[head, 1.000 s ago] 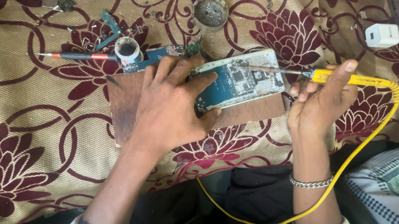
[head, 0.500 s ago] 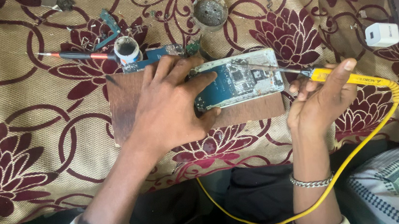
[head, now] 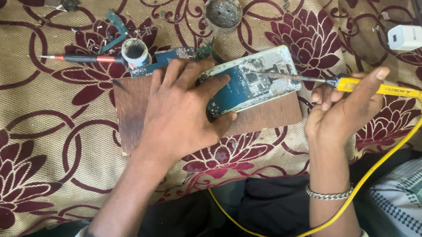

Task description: The person uses a soldering iron to apply heat and solder to a small circuit board placed on a wooden block. The hands hold the board steady while the iron is moved across several points on the board. The task continues without visible completion or reassembly.

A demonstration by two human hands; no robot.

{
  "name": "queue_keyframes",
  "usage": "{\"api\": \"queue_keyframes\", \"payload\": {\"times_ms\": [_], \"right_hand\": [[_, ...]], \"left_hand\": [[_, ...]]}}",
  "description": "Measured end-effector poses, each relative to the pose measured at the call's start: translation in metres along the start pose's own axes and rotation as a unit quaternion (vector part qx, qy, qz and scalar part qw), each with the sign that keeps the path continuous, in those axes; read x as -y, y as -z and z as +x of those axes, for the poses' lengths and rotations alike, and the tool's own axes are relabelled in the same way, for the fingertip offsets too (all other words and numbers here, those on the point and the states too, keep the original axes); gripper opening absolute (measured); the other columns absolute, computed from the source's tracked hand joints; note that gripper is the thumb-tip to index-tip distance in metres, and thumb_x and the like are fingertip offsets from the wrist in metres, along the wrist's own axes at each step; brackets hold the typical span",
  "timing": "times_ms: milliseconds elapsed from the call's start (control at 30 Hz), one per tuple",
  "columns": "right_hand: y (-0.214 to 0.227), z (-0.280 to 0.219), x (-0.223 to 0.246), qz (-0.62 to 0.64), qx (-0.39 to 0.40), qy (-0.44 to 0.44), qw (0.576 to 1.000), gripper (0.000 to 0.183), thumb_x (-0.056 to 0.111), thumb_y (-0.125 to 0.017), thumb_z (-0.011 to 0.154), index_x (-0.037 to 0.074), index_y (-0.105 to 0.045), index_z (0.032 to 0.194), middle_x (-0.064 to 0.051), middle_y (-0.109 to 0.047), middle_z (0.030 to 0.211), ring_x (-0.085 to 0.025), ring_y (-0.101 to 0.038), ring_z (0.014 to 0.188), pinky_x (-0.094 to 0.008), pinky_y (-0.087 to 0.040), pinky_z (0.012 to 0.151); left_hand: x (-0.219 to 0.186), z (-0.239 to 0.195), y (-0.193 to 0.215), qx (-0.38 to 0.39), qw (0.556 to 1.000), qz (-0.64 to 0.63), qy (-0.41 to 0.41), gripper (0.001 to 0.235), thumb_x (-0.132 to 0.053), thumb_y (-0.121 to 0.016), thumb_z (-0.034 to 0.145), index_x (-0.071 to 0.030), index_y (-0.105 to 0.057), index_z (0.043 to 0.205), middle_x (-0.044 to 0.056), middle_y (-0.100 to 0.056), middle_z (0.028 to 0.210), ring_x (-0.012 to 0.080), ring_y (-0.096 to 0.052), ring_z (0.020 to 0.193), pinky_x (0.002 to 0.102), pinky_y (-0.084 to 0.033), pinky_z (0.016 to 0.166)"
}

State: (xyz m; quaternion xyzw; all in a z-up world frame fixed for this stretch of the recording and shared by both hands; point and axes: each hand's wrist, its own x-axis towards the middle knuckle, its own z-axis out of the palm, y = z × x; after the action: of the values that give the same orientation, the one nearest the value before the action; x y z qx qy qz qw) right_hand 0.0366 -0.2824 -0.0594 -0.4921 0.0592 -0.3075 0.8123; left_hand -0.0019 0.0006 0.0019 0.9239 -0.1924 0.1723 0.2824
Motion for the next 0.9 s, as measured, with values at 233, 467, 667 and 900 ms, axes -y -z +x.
{"api": "queue_keyframes", "payload": {"times_ms": [233,467,667,900], "right_hand": [[0.0023,0.002,-0.0039,-0.001,0.028,-0.007,1.0,0.049,0.051,-0.064,0.107,0.004,-0.048,0.106,-0.005,-0.045,0.068,-0.016,-0.048,0.054,-0.033,-0.049,0.052],[0.0027,0.002,-0.0058,0.0,0.043,-0.005,0.999,0.047,0.049,-0.065,0.109,0.004,-0.049,0.108,-0.005,-0.048,0.071,-0.014,-0.048,0.052,-0.032,-0.05,0.05],[0.0013,0.002,-0.0056,-0.007,0.05,-0.004,0.999,0.047,0.048,-0.065,0.11,0.003,-0.05,0.107,-0.006,-0.05,0.073,-0.013,-0.05,0.053,-0.031,-0.05,0.049],[-0.001,0.0016,-0.0061,-0.013,0.044,-0.002,0.999,0.047,0.048,-0.065,0.109,0.003,-0.05,0.107,-0.006,-0.051,0.074,-0.014,-0.05,0.056,-0.033,-0.05,0.052]], "left_hand": [[-0.0015,0.0006,0.0014,0.002,1.0,0.003,-0.004,0.059,-0.034,-0.086,0.065,-0.008,-0.078,0.117,0.012,-0.065,0.135,0.0315,-0.053,0.124,0.048,-0.04,0.102],[-0.0001,0.0008,-0.001,0.011,1.0,0.011,-0.003,0.059,-0.034,-0.087,0.064,-0.008,-0.078,0.116,0.013,-0.065,0.134,0.0313,-0.052,0.124,0.049,-0.039,0.103],[0.0006,0.0009,-0.0019,0.017,1.0,0.016,-0.001,0.06,-0.034,-0.087,0.064,-0.008,-0.078,0.116,0.014,-0.065,0.134,0.0316,-0.052,0.124,0.049,-0.039,0.103],[-0.0011,0.0009,0.0012,0.013,1.0,0.008,-0.001,0.059,-0.035,-0.086,0.065,-0.008,-0.078,0.117,0.012,-0.065,0.135,0.0308,-0.052,0.125,0.049,-0.039,0.103]]}}
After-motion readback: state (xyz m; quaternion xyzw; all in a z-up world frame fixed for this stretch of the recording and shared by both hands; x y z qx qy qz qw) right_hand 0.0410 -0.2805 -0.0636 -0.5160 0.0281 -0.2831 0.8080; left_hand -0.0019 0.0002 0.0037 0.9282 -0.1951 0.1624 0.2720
